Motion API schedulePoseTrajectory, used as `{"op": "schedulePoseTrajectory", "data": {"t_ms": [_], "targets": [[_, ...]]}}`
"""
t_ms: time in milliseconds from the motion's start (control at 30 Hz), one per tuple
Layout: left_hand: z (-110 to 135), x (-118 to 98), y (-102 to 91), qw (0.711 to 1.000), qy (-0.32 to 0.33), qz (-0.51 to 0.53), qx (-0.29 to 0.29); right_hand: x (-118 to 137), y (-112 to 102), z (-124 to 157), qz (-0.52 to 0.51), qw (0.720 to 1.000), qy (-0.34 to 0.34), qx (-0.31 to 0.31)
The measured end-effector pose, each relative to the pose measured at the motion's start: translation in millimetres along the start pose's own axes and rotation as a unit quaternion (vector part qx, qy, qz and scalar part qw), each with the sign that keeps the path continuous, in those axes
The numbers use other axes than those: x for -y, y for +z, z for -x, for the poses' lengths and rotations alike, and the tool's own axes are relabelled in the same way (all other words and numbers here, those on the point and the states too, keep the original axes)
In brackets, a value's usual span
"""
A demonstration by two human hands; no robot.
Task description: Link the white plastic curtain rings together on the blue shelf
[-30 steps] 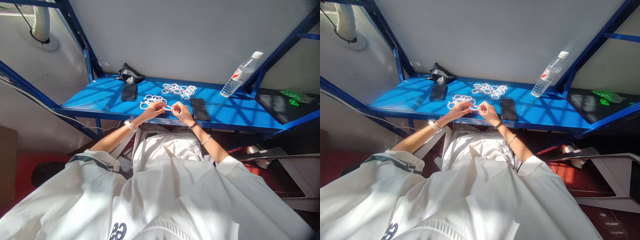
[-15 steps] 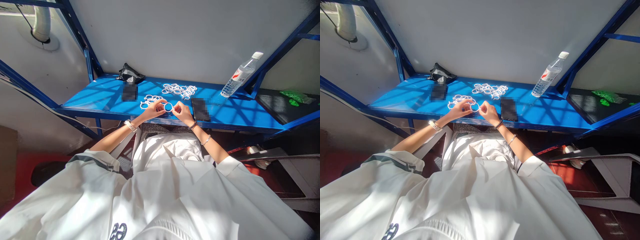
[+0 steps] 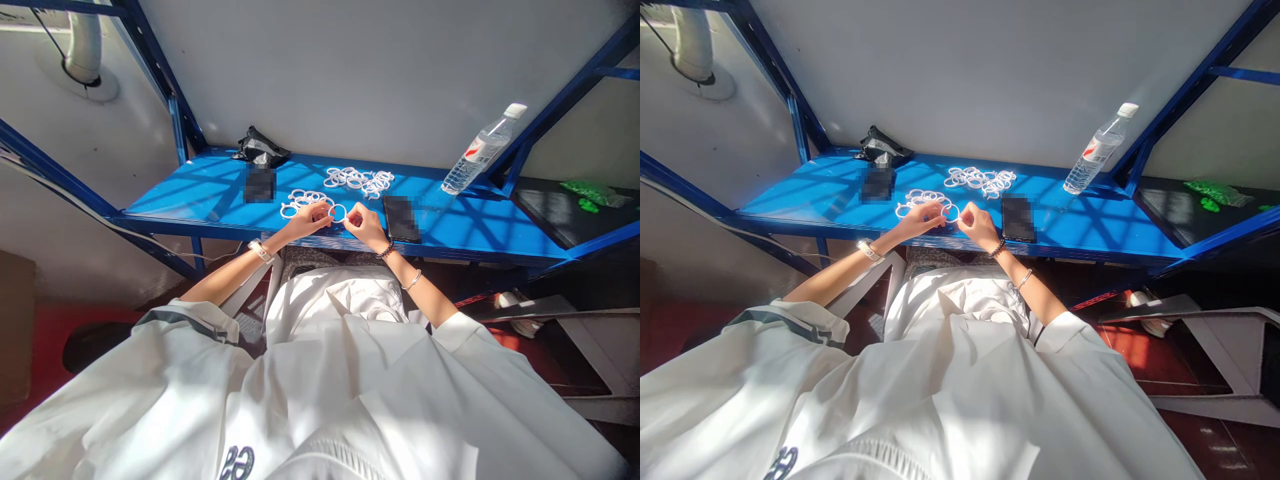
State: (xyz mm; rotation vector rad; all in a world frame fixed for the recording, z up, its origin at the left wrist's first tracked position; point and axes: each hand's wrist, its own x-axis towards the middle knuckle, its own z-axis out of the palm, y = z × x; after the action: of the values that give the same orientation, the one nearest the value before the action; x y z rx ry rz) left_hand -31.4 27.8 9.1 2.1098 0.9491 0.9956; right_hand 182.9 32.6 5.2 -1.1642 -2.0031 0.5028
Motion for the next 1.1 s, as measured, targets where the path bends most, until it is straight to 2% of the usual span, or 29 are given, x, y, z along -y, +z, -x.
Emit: {"op": "schedulePoseTrajectory", "data": {"t_ms": [500, 1100], "targets": [[-2.0, -1.3, 1.9, 1.0, -0.011, 0.022, -0.019, -1.5, 1.0, 0.0, -0.006, 1.0, -0.017, 0.01], [0.9, -5.0, 0.2, 0.998, -0.011, 0.065, -0.01, 2.9, -0.8, 0.8, -0.023, 0.999, -0.027, 0.022]]}}
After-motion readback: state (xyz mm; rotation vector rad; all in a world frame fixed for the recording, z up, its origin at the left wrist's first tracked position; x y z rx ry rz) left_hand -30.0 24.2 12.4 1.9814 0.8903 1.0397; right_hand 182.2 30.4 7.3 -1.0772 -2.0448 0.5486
